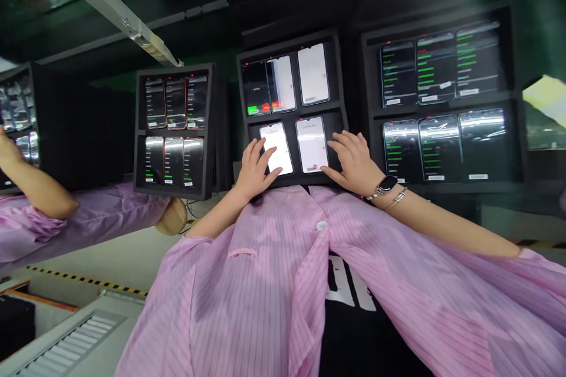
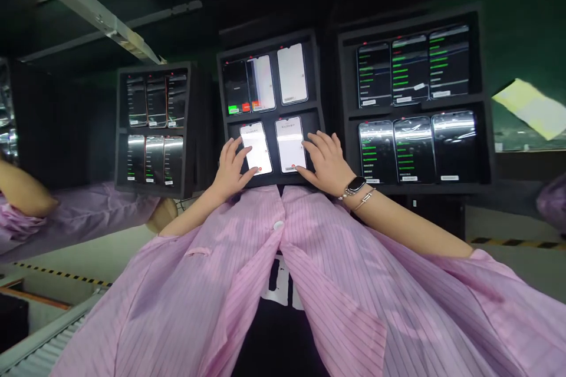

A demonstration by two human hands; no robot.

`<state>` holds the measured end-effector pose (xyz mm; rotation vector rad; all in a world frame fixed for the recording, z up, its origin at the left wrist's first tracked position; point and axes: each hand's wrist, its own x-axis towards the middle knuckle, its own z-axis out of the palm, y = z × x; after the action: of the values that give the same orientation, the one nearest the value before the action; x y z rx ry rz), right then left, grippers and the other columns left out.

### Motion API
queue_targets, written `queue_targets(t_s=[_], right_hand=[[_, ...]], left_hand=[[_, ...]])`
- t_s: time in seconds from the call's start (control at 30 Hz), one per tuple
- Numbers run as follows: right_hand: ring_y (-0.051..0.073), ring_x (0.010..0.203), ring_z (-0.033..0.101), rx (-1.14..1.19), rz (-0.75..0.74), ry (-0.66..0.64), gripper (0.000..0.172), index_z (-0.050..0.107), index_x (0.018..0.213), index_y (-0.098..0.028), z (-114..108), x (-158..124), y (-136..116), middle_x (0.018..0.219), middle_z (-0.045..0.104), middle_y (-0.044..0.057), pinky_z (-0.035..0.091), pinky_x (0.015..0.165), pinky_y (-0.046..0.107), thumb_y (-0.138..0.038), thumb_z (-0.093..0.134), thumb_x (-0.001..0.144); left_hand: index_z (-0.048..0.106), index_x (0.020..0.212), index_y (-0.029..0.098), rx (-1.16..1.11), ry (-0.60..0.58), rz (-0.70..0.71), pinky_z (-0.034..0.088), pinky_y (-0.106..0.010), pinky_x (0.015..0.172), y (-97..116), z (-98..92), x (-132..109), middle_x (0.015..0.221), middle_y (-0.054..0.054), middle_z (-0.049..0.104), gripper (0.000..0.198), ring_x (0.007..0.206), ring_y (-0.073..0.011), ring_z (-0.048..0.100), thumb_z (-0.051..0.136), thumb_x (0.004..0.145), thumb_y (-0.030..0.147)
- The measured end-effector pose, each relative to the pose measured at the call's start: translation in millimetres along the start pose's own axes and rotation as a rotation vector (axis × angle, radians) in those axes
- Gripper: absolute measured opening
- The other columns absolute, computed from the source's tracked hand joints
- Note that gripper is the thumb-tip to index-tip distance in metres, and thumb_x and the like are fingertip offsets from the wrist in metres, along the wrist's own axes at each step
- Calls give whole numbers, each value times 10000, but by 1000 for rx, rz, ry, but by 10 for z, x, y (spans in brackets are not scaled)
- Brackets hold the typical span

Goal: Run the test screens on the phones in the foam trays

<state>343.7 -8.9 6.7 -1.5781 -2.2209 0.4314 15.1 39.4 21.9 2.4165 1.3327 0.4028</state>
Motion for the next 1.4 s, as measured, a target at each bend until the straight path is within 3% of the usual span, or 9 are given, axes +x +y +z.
queue_targets(t_s=[0.17, 0.33, 0.5, 0.73, 0.93, 1.03, 1.17, 1.3, 1.4], right_hand=[[449, 1527, 363, -27, 82, -38, 729, 458, 1539, -70, 244, -190, -41, 1517, 557, 265, 215, 1241, 751, -551, 517, 994], [422, 1462, 469, -34, 87, -29, 729, 446, 1569, -84, 340, -188, -30, 1486, 615, 233, 184, 1253, 738, -551, 472, 1009], [402, 1423, 514, -50, 80, -18, 772, 427, 1581, -55, 364, -194, -29, 1477, 626, 234, 229, 1259, 679, -580, 442, 1015], [397, 1419, 511, -47, 92, -36, 794, 398, 1601, -44, 364, -183, -26, 1518, 589, 247, 279, 1242, 656, -565, 479, 1007], [398, 1438, 493, -96, 58, -73, 623, 589, 1462, -121, 308, -187, -71, 1513, 596, 217, 265, 1241, 697, -557, 446, 1041], [402, 1487, 442, -80, 62, 1, 573, 610, 1401, -130, 218, 25, 8, 1546, 559, 214, 228, 1267, 706, -547, 467, 1035], [390, 1545, 378, -33, 66, 98, 539, 544, 1424, -121, 102, 651, 270, 1551, 550, 211, 193, 1300, 683, -477, 466, 1026], [407, 1549, 372, -19, 87, 82, 593, 469, 1494, -99, 116, 1206, 534, 1533, 560, 226, 173, 1294, 712, -444, 474, 1013], [422, 1541, 380, -3, 84, 36, 604, 468, 1488, -56, 177, 1377, 642, 1505, 576, 250, 175, 1281, 736, -430, 471, 1014]], left_hand=[[586, 1467, 217, 4, -54, -71, 276, -605, 1301, 133, 235, -124, 1662, -176, 440, 615, 1617, -384, 268, 483, 1028, 635], [624, 1443, 236, 56, -50, -67, 199, -634, 1325, 144, 368, -132, 1645, -152, 483, 590, 1597, -394, 323, 535, 1008, 626], [649, 1433, 236, 60, -38, -74, 244, -618, 1310, 138, 371, -132, 1629, -144, 508, 576, 1585, -402, 341, 570, 996, 603], [660, 1453, 337, 83, -63, -68, 203, -662, 1311, 193, 376, -101, 1661, -108, 469, 533, 1602, -417, 303, 609, 988, 592], [657, 1449, 298, 21, -23, -104, 231, -669, 1302, 172, 317, -108, 1718, -129, 344, 575, 1636, -432, 177, 568, 996, 641], [581, 1508, 246, -16, 70, -145, 235, -648, 1310, 23, 196, 81, 1725, -162, 306, 707, 1638, -416, 167, 506, 988, 720], [528, 1532, 219, -15, 177, -212, 206, -635, 1323, -309, 12, 623, 1723, -178, 303, 786, 1638, -410, 167, 470, 973, 767], [546, 1507, 235, -16, 205, -237, 218, -612, 1325, -643, -58, 1120, 1699, -168, 353, 753, 1613, -399, 249, 496, 965, 756], [572, 1476, 227, -4, 189, -247, 229, -623, 1319, -791, -3, 1275, 1687, -174, 374, 710, 1606, -407, 260, 514, 972, 724]])
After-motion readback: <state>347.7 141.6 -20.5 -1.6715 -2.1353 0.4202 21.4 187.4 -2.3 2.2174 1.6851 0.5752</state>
